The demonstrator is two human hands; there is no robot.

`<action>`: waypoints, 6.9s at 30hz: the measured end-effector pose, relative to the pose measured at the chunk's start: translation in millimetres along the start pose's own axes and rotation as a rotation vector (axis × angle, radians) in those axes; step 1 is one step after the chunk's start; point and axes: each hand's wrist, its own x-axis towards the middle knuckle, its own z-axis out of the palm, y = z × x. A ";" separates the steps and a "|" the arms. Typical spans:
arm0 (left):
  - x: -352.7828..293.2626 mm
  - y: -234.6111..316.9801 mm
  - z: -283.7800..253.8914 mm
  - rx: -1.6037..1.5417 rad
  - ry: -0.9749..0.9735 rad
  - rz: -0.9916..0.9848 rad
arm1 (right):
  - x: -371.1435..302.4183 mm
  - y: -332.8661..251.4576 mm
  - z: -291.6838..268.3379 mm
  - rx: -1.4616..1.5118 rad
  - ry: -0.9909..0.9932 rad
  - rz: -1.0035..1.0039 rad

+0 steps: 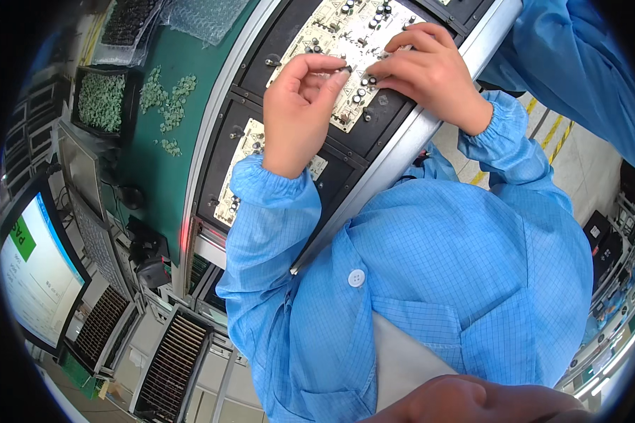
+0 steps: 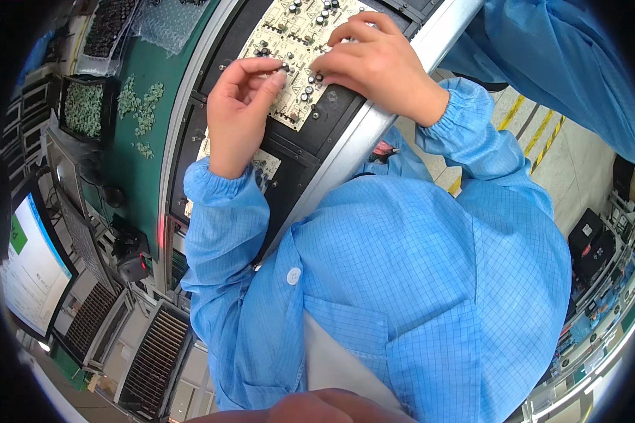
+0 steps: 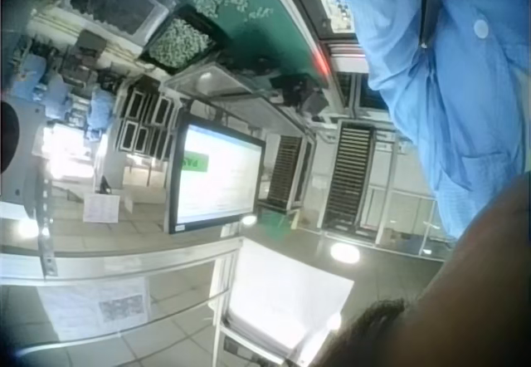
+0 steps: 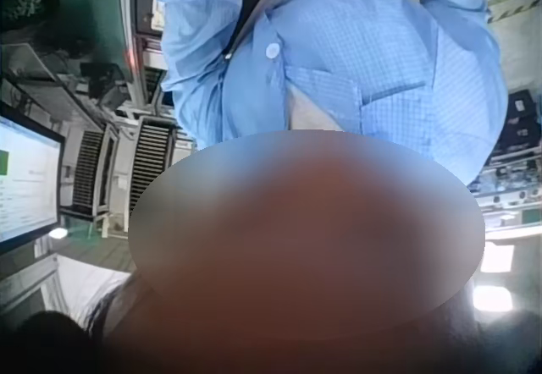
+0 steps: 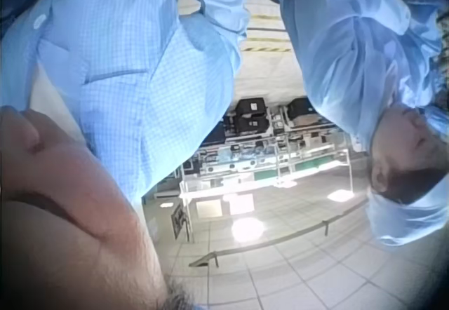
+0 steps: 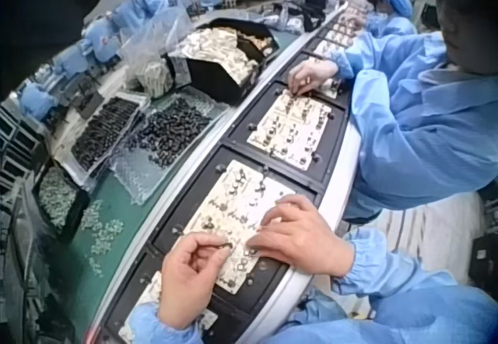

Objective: The person takes circuit boards from a rack, places them into fixtures on an assembly line, and inserts electronic components into the boards by hand.

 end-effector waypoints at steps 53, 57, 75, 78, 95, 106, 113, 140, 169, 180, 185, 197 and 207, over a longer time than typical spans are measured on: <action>-9.4 -0.4 -156.1 1.168 0.325 0.435 | 25.5 -53.2 -26.1 0.432 -0.396 -0.189; 17.6 -48.7 -197.4 1.420 0.204 0.550 | 9.7 -65.0 -8.5 0.511 -0.360 -0.290; 2.4 -49.2 -207.2 1.151 0.422 0.476 | 117.7 -47.1 42.5 0.458 -0.165 -0.143; -1.3 -52.0 -213.7 1.054 0.458 0.515 | 180.7 -10.1 74.2 0.029 -0.109 0.100; -175.8 -30.8 -155.3 0.316 0.598 0.135 | 255.2 46.6 124.1 -0.169 -0.418 0.230; -187.1 -52.9 -131.2 0.606 0.698 0.083 | 233.3 40.6 117.1 0.019 -0.051 0.070; -174.1 -59.0 -115.0 0.766 0.633 0.168 | 203.2 -27.3 97.8 0.780 -0.040 0.424; -144.2 -49.4 -153.7 0.861 0.448 0.285 | 112.9 -111.3 79.8 0.586 -0.148 0.083; -95.5 -107.3 -251.5 0.618 0.882 0.108 | 96.4 -129.7 93.6 0.253 -0.176 0.037; -119.0 -85.3 -235.6 0.239 0.837 -0.003 | 113.4 -138.5 98.0 -0.014 -0.139 -0.138; -155.5 -60.0 -166.4 -0.002 0.621 -0.056 | 189.3 -61.5 117.0 0.189 0.030 0.017; -174.0 -63.3 -106.5 0.631 0.406 0.071 | 178.5 -87.0 106.2 0.449 0.006 0.231; -169.6 -74.0 -98.3 0.695 0.361 0.271 | 90.2 -101.3 87.6 0.565 -0.094 0.296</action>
